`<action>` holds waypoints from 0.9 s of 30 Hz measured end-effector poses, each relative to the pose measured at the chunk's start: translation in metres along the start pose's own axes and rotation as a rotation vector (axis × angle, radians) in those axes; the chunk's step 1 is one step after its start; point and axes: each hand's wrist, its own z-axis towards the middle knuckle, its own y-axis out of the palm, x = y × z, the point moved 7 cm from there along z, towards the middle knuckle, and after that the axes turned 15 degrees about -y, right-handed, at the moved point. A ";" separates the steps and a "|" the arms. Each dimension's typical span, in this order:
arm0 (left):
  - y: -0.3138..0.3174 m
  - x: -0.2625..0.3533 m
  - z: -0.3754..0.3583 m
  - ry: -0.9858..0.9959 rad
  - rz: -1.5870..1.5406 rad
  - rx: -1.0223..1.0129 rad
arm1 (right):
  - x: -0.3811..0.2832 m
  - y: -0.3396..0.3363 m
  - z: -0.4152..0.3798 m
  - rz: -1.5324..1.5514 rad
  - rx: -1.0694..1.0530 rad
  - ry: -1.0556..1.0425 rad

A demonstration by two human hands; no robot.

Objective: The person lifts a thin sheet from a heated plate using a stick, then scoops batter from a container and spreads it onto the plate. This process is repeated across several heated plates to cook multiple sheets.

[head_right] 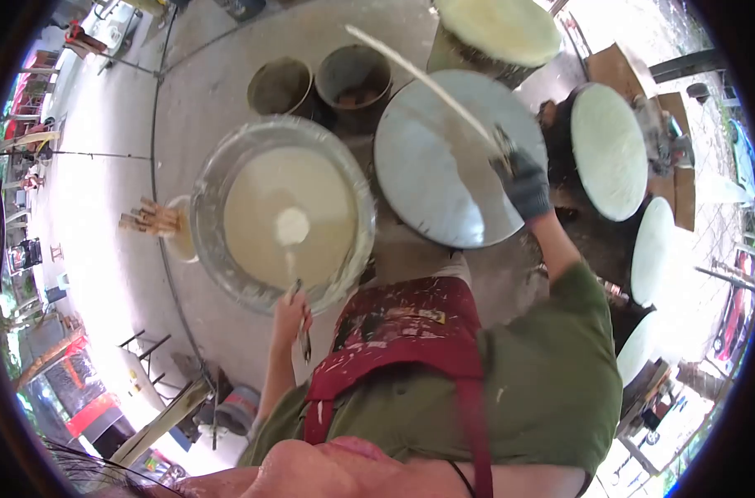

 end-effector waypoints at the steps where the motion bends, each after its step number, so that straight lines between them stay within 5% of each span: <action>1: -0.016 0.014 0.017 0.270 0.429 0.295 | 0.004 0.032 -0.057 0.168 -0.042 0.177; 2: -0.016 0.026 0.026 0.549 0.862 0.572 | -0.023 0.043 -0.093 0.206 -0.052 0.229; 4: -0.015 0.031 0.081 0.536 1.177 0.386 | -0.101 0.048 -0.135 0.153 -0.033 0.201; 6: -0.010 0.059 0.109 0.573 1.161 0.362 | -0.142 0.064 -0.174 0.211 -0.207 0.416; 9: -0.002 0.090 0.167 0.563 1.108 0.381 | -0.183 0.070 -0.195 0.318 -0.145 0.426; 13: -0.012 0.027 0.231 0.600 1.259 0.100 | -0.199 0.081 -0.243 0.368 -0.164 0.537; 19: -0.016 -0.091 0.103 -0.198 0.183 -0.495 | -0.256 0.106 -0.320 0.620 -0.275 0.568; 22: 0.011 -0.142 0.057 -0.255 -0.283 -0.674 | -0.286 0.138 -0.384 0.719 -0.490 0.661; 24: 0.035 -0.144 0.009 -0.273 -0.635 -0.724 | -0.306 0.146 -0.400 0.544 -0.637 0.426; 27: 0.060 -0.139 -0.056 -0.279 -1.137 -1.075 | -0.328 0.123 -0.413 0.393 -0.675 0.158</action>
